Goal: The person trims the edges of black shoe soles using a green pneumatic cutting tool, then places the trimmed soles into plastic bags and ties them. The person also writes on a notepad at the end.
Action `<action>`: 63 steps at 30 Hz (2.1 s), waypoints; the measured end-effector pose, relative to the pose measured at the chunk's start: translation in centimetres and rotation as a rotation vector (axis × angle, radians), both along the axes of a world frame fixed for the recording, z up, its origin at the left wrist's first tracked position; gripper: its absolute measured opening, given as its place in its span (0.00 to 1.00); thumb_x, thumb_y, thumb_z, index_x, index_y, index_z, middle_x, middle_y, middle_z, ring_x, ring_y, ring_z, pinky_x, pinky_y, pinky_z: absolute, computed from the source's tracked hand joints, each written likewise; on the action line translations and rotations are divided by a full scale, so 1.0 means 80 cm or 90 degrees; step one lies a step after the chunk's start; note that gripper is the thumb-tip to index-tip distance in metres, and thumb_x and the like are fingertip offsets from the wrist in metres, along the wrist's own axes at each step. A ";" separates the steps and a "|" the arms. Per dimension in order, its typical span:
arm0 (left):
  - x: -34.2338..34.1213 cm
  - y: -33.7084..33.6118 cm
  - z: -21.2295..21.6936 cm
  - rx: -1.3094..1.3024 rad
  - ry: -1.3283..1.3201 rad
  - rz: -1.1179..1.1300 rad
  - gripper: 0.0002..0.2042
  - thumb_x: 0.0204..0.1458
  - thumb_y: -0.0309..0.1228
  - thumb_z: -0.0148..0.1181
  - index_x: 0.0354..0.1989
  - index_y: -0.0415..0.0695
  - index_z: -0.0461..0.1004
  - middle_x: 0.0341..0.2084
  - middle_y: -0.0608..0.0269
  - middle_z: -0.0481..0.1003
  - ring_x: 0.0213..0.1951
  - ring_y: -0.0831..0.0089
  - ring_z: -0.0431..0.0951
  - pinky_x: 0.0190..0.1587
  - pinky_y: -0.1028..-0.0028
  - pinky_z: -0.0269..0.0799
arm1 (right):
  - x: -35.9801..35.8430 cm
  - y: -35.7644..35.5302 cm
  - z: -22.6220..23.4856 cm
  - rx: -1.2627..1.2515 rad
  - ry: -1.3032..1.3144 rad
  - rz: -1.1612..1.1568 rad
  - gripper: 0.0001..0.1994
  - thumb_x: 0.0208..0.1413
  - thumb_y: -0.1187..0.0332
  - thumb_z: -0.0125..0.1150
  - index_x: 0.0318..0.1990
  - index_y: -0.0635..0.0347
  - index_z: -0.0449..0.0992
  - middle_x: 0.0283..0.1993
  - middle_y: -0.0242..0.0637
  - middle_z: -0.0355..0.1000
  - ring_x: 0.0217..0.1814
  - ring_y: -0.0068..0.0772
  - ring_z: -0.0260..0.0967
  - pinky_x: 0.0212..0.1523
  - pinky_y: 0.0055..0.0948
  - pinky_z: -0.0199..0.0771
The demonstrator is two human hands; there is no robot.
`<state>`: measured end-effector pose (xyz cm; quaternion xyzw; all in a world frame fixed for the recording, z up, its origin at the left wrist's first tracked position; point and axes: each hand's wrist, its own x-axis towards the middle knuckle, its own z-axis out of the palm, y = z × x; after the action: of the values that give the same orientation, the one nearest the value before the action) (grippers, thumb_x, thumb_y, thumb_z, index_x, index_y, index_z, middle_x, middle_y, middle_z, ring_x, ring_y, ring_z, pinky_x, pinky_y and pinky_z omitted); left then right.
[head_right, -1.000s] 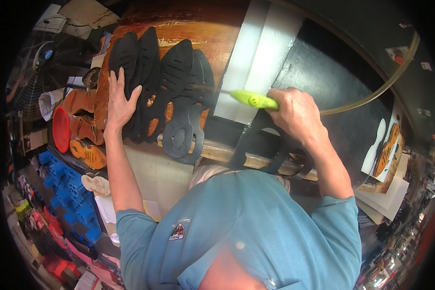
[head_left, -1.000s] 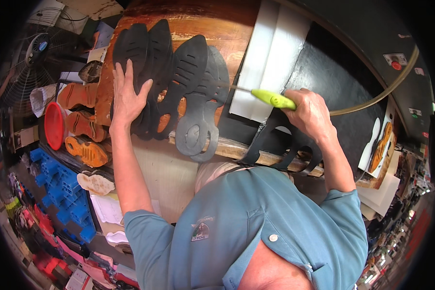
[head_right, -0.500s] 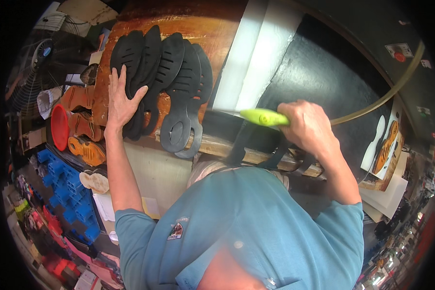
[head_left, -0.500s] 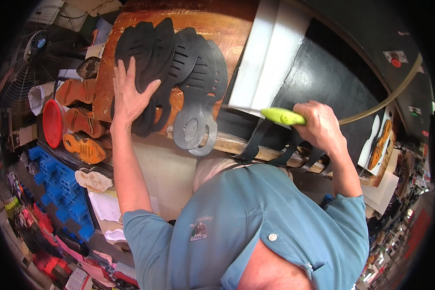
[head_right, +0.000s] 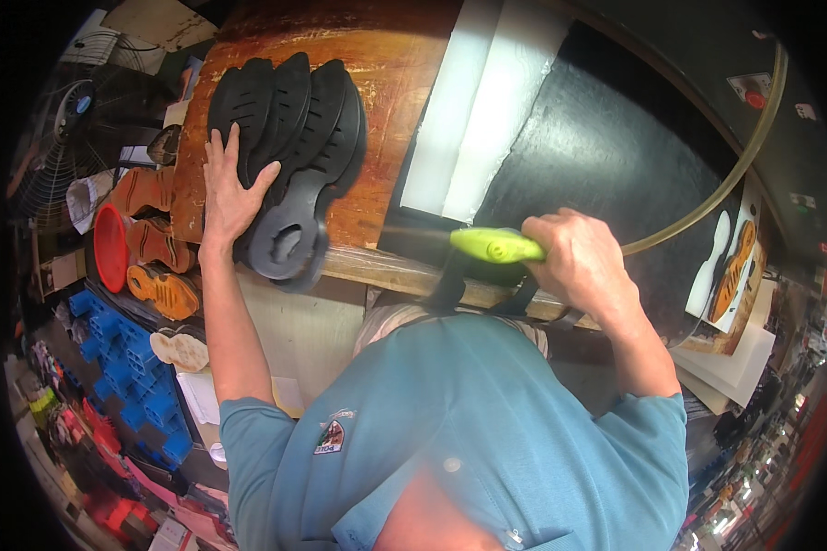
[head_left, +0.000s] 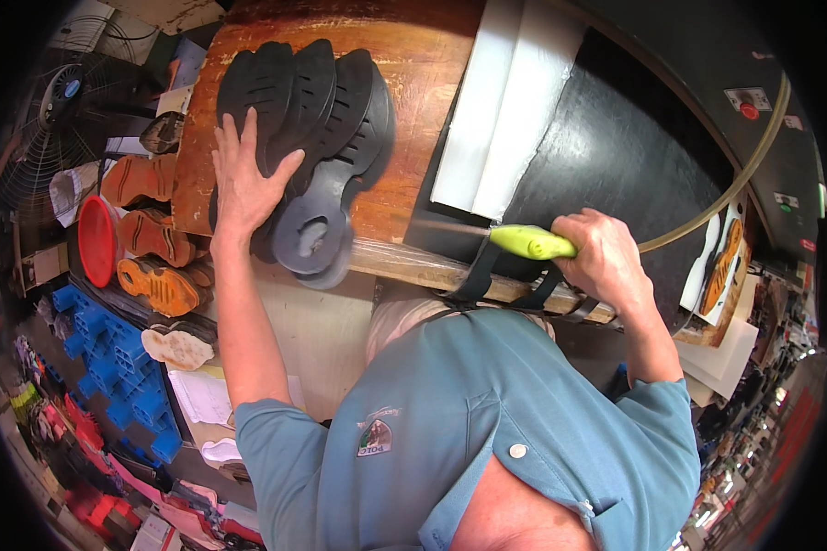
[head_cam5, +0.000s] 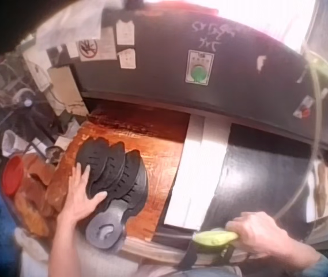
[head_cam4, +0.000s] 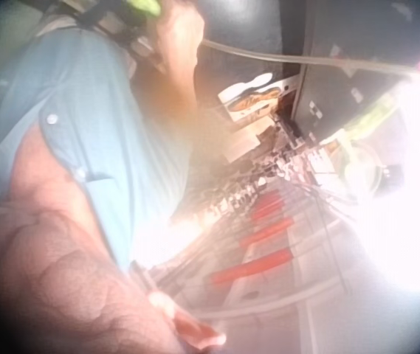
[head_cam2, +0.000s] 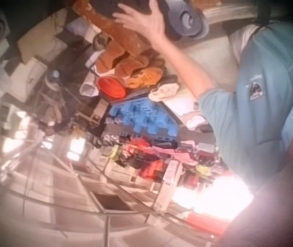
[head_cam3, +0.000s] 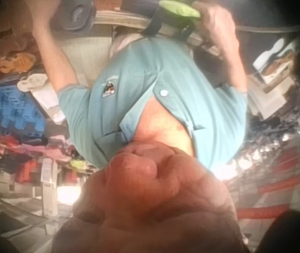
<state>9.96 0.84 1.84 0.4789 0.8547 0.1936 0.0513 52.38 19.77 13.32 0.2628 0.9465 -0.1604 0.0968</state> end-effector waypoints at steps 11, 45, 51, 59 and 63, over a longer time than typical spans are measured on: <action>-0.006 0.003 0.000 0.008 -0.040 0.029 0.42 0.61 0.53 0.66 0.80 0.48 0.57 0.80 0.35 0.46 0.81 0.38 0.42 0.80 0.48 0.43 | -0.043 -0.005 -0.017 -0.031 0.070 0.014 0.08 0.48 0.70 0.71 0.32 0.58 0.76 0.31 0.39 0.78 0.39 0.51 0.76 0.38 0.48 0.78; -0.082 -0.011 -0.034 0.275 -0.007 0.118 0.22 0.72 0.27 0.44 0.71 0.31 0.64 0.71 0.34 0.65 0.72 0.42 0.66 0.73 0.57 0.63 | -0.282 0.056 -0.060 0.050 0.163 0.071 0.10 0.59 0.62 0.70 0.36 0.60 0.82 0.29 0.52 0.78 0.34 0.59 0.78 0.37 0.51 0.77; -0.094 -0.013 -0.041 0.309 -0.016 0.106 0.22 0.73 0.30 0.45 0.71 0.31 0.65 0.69 0.36 0.68 0.70 0.43 0.69 0.71 0.59 0.65 | -0.246 0.039 -0.034 -0.016 0.097 0.127 0.09 0.53 0.65 0.72 0.37 0.60 0.81 0.30 0.50 0.78 0.37 0.57 0.78 0.38 0.51 0.77; -0.098 -0.020 -0.033 0.364 -0.287 0.132 0.27 0.74 0.38 0.47 0.75 0.34 0.62 0.74 0.41 0.62 0.75 0.49 0.63 0.75 0.62 0.59 | -0.226 0.007 -0.058 -0.017 0.051 0.162 0.08 0.53 0.66 0.72 0.36 0.59 0.81 0.29 0.48 0.78 0.37 0.55 0.79 0.38 0.50 0.79; -0.084 -0.006 -0.040 0.158 0.040 0.152 0.35 0.71 0.48 0.53 0.77 0.34 0.58 0.77 0.33 0.55 0.79 0.38 0.49 0.80 0.51 0.44 | -0.218 0.036 -0.055 0.002 0.114 0.107 0.08 0.53 0.66 0.70 0.36 0.58 0.81 0.29 0.49 0.78 0.35 0.55 0.80 0.38 0.50 0.80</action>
<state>3.24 0.37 -1.35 0.3827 0.8760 0.2877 -0.0583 34.92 22.63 8.88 0.1672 0.9703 -0.1733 0.0245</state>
